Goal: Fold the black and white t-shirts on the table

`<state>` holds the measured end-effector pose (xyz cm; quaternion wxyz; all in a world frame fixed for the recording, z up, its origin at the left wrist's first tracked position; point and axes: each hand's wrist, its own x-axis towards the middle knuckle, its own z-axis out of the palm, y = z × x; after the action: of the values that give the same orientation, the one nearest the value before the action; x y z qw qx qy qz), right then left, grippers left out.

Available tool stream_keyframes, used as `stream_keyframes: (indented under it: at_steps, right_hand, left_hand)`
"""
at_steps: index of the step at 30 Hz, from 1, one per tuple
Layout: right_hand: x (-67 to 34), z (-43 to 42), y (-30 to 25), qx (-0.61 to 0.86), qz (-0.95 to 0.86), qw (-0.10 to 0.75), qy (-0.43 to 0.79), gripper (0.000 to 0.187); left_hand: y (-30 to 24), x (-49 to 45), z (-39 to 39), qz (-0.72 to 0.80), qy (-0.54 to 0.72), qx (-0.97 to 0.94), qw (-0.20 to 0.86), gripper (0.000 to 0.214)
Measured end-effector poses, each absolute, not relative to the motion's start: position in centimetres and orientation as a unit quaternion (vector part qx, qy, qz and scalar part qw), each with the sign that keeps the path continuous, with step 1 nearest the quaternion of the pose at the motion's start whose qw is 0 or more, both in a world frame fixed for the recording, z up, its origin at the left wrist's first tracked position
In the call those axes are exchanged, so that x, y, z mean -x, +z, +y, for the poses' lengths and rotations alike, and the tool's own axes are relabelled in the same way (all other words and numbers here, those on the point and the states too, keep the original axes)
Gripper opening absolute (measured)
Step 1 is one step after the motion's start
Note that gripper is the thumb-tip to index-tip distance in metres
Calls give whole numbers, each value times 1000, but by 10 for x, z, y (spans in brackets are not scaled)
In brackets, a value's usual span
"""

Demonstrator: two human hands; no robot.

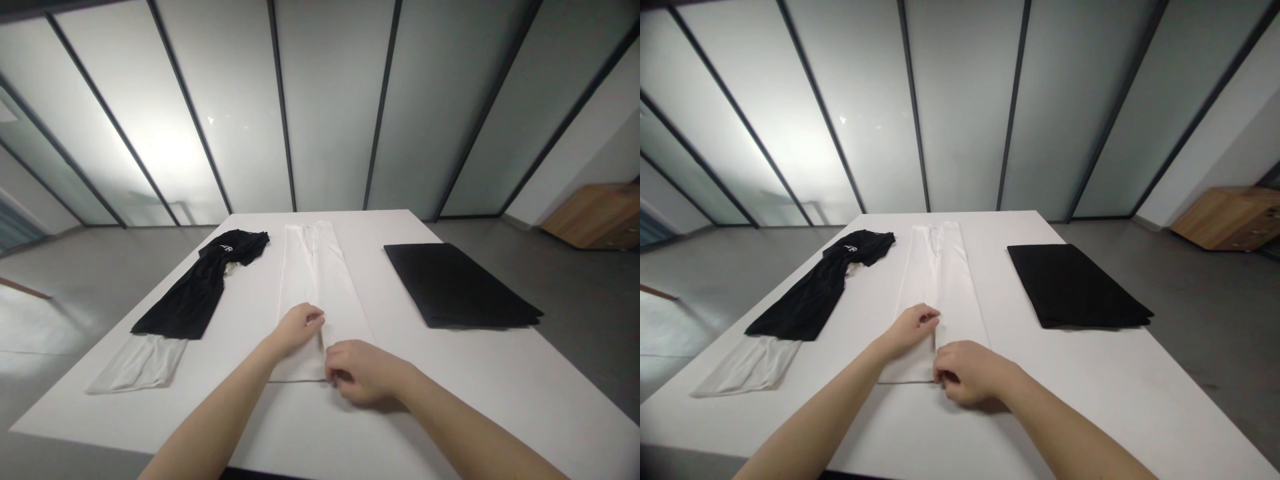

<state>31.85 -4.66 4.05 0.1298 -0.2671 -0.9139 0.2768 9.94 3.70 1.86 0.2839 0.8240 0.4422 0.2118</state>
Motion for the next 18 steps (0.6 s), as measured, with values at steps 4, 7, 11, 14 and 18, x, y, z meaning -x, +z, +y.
stream_keyframes:
  at_steps: [4, 7, 11, 14, 18]
  right_hand:
    - [-317, -48, 46, 280, -909, 112, 289, 26]
    - [-318, -47, 46, 345, -889, 138, 268, 20]
    - [-321, -42, 39, 358, -892, 136, 241, 17]
    - [-323, -39, 36, 320, -908, 106, 250, 30]
    - [-324, -39, 41, 313, -909, 89, 261, 25]
  left_hand:
    - [33, -93, 35, 437, 131, -868, 197, 23]
    - [43, -87, 33, 397, 96, -889, 206, 17]
    - [51, -83, 29, 360, 1, -899, 250, 17]
    - [56, -84, 25, 349, -30, -899, 262, 32]
    - [62, -88, 19, 348, -55, -899, 260, 38]
